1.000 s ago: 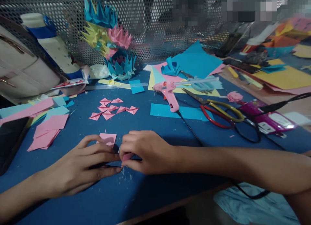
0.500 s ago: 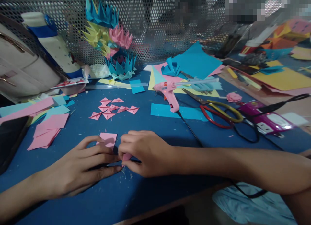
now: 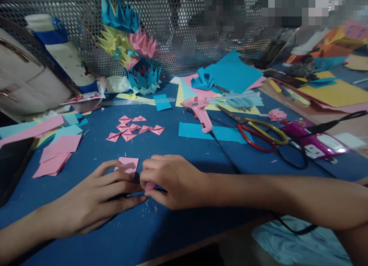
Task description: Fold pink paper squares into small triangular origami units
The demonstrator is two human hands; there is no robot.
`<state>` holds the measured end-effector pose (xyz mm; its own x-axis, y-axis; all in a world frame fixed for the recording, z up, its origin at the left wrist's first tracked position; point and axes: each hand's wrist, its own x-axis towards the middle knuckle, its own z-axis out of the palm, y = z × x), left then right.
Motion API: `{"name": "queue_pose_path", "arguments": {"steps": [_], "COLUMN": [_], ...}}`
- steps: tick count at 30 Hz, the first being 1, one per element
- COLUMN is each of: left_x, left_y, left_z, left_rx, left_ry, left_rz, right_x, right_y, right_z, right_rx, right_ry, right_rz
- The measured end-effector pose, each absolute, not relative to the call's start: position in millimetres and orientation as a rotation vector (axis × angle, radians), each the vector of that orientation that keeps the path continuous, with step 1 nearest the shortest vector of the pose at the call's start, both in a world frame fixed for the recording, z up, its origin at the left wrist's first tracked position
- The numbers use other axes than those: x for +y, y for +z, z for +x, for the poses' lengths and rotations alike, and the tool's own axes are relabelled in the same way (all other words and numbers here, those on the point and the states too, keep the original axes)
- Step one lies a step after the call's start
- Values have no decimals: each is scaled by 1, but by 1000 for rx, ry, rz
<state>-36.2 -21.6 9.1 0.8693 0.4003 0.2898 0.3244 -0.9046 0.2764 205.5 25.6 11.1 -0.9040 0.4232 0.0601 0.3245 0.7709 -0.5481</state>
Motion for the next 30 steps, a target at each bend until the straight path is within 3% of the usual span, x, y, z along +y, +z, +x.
{"name": "queue_pose_path", "arguments": {"steps": [17, 30], "left_x": [-29, -29], "left_y": [15, 9], "left_z": [-30, -34], "left_rx": [628, 598], "left_ry": [546, 529], "left_rz": [2895, 2922], "right_x": [36, 36], "right_y": [11, 8], "right_z": [213, 213], "right_rx": [-2660, -2746], "right_ry": [992, 847], "right_rz": [-698, -690]}}
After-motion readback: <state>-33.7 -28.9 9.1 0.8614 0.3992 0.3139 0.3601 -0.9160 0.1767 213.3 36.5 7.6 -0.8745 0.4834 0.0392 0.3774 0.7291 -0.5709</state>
